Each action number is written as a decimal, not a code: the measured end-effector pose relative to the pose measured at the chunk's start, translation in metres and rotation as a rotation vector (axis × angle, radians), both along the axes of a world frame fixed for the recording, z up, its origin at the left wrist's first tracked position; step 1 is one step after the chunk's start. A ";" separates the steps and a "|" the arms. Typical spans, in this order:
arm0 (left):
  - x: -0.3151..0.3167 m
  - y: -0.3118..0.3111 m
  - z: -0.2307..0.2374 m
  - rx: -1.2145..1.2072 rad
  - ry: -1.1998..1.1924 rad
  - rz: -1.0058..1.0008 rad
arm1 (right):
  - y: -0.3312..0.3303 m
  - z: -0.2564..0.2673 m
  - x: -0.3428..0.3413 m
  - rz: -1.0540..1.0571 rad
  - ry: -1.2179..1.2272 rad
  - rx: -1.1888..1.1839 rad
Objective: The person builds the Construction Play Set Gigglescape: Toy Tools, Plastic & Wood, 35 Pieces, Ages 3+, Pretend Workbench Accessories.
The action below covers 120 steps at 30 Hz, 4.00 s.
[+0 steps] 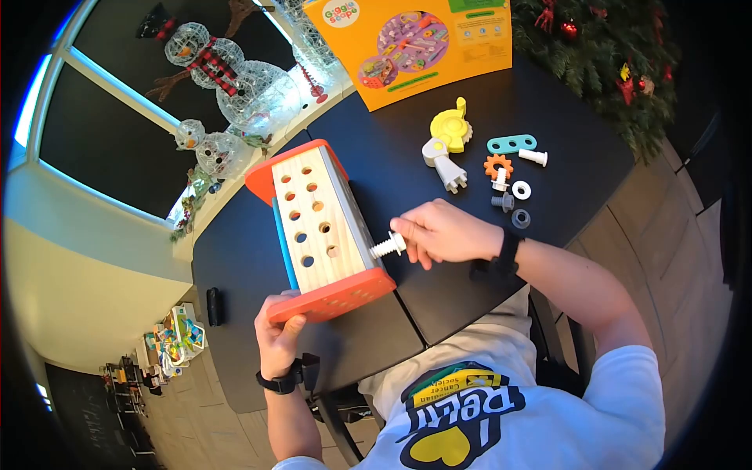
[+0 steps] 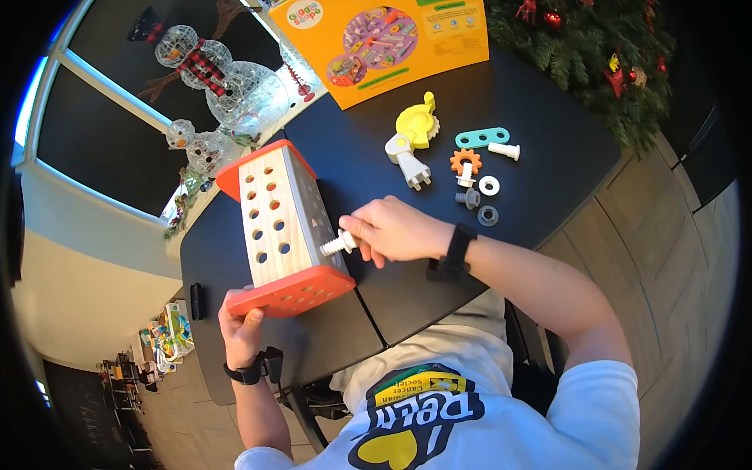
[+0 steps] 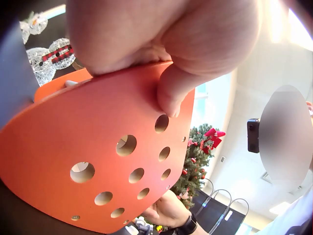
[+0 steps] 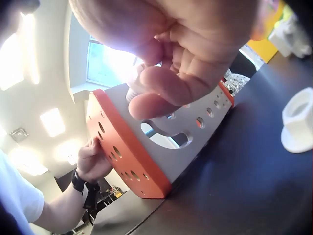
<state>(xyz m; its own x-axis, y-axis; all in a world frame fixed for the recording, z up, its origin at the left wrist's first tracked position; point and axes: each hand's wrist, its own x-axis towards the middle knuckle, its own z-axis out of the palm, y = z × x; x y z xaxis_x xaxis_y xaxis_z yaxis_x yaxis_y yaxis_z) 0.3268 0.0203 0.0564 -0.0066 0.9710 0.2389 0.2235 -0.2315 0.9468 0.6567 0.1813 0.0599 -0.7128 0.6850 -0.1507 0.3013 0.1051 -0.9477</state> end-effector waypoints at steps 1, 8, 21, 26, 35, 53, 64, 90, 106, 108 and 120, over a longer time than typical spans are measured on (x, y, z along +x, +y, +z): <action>0.003 0.000 0.002 -0.006 0.019 0.008 | 0.003 -0.006 -0.001 -0.027 0.036 -0.013; 0.025 0.000 0.029 -0.127 0.178 0.050 | 0.015 -0.014 0.018 0.037 0.329 -0.014; 0.088 0.011 0.095 0.480 0.533 -0.110 | 0.023 0.020 0.009 0.151 0.033 0.001; 0.150 0.026 0.052 0.185 0.702 -0.466 | 0.024 0.010 0.016 0.197 0.115 -0.052; 0.206 0.067 -0.044 0.382 1.290 -0.282 | 0.029 0.012 0.015 0.163 0.072 -0.010; 0.127 0.020 0.052 0.427 0.590 -0.294 | 0.020 0.014 0.013 0.129 0.039 0.203; 0.017 -0.001 0.035 0.086 -0.064 0.278 | 0.008 0.011 0.012 0.068 -0.020 0.240; 0.057 0.011 0.018 0.164 -0.117 0.116 | 0.028 -0.003 0.038 -0.059 0.147 0.351; 0.044 0.028 0.004 -0.056 -0.161 0.191 | 0.028 0.001 0.034 0.092 0.101 0.482; 0.043 0.028 0.006 -0.069 -0.133 0.193 | 0.027 -0.002 0.033 0.089 0.047 0.486; 0.041 0.029 0.012 -0.119 -0.120 0.157 | 0.026 -0.008 0.033 0.118 0.139 0.497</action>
